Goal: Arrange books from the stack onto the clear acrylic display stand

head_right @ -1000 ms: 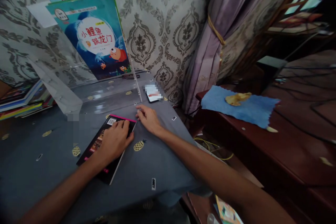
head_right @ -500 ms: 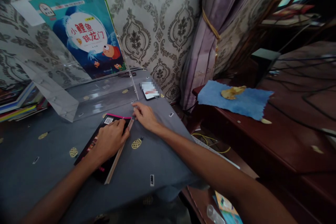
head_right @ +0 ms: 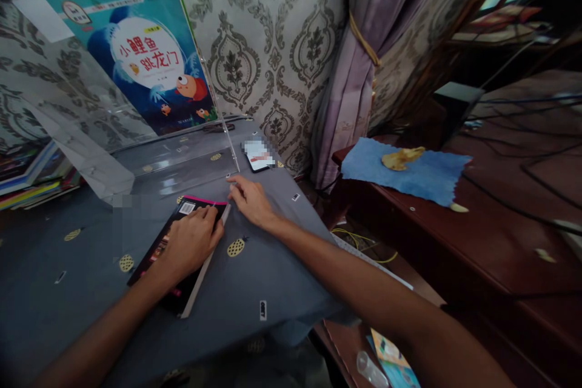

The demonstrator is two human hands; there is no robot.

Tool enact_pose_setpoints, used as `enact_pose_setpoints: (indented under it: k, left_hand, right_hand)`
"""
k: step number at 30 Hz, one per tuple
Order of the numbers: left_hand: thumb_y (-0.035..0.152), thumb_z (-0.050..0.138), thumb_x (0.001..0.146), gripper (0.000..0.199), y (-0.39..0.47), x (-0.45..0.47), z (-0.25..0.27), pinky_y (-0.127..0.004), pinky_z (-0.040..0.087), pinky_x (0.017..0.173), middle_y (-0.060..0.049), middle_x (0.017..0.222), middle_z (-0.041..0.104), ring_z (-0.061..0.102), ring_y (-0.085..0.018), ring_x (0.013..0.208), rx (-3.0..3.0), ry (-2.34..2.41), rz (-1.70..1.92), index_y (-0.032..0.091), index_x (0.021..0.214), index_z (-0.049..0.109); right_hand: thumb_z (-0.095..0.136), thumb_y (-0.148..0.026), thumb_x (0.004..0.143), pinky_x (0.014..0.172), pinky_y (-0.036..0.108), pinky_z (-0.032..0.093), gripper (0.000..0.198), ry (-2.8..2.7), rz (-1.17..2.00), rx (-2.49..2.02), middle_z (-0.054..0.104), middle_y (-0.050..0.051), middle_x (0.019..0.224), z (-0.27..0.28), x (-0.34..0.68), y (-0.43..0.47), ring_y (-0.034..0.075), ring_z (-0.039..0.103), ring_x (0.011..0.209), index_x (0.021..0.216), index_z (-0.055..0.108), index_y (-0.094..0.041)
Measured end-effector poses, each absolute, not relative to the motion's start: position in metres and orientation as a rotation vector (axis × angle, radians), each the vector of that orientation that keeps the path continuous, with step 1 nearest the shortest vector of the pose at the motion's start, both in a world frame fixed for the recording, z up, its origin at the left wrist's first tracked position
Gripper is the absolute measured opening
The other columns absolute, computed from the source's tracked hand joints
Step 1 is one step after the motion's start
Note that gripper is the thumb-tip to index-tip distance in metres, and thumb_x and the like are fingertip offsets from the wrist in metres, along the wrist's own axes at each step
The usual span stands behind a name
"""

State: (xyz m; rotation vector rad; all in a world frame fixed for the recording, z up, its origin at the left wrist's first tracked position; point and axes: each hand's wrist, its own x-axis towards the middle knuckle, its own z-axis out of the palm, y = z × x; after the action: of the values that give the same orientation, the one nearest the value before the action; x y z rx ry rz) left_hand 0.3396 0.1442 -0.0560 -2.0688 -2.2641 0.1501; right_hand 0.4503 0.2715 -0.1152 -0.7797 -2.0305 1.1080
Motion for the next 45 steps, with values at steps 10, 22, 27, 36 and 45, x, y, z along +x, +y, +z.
enact_pose_setpoints:
  k: [10,22,27,36,45]
  left_hand:
    - [0.028,0.039,0.099,0.028,0.142,0.338,-0.059,-0.04,0.055,0.074,-0.015,0.103,0.069,0.067,-0.032,0.102,-2.075,-2.268,0.17,0.014,0.102,0.063]
    - [0.037,0.044,0.101,0.035,0.136,0.33,-0.063,-0.042,0.055,0.086,-0.02,0.123,0.067,0.063,-0.033,0.117,-2.156,-2.179,0.191,0.011,0.115,0.063]
    - [0.058,0.05,0.095,0.062,0.107,0.293,-0.069,-0.049,0.041,0.111,-0.016,0.152,0.047,0.04,-0.031,0.144,-2.458,-2.003,0.047,0.017,0.143,0.049]
    - [0.07,0.074,0.069,0.114,0.057,0.274,-0.069,-0.063,0.023,0.119,-0.012,0.166,0.016,0.009,-0.035,0.153,-2.77,-1.958,0.198,0.031,0.158,0.015]
    - [0.056,0.053,0.094,0.071,0.07,0.29,-0.085,-0.065,0.032,0.114,-0.013,0.162,0.03,0.02,-0.036,0.151,-2.468,-2.06,0.089,0.025,0.155,0.031]
  right_hand:
    - [0.044,-0.024,0.098,0.064,0.027,0.046,0.031,-2.11,1.006,-0.709,0.071,0.001,0.074,-0.111,0.451,0.264,0.015,0.06,0.061,0.121,0.065,-0.017]
    - [0.047,-0.027,0.099,0.061,0.028,0.038,0.031,-2.55,0.426,-0.886,0.075,0.004,0.078,-0.105,0.451,0.255,0.02,0.067,0.069,0.122,0.067,-0.025]
    - [0.047,-0.022,0.098,0.059,0.028,0.033,0.023,-2.67,0.193,-0.843,0.076,0.008,0.083,-0.097,0.45,0.239,0.019,0.066,0.072,0.109,0.067,-0.023]
    - [0.045,-0.022,0.1,0.06,0.028,0.035,0.02,-2.675,0.384,-0.835,0.071,0.008,0.082,-0.093,0.44,0.239,0.018,0.062,0.067,0.1,0.065,-0.02]
    - [0.053,-0.02,0.097,0.091,0.038,0.046,0.023,-2.678,0.472,-0.61,0.073,0.011,0.107,-0.101,0.402,0.261,0.025,0.063,0.105,0.115,0.068,-0.019]
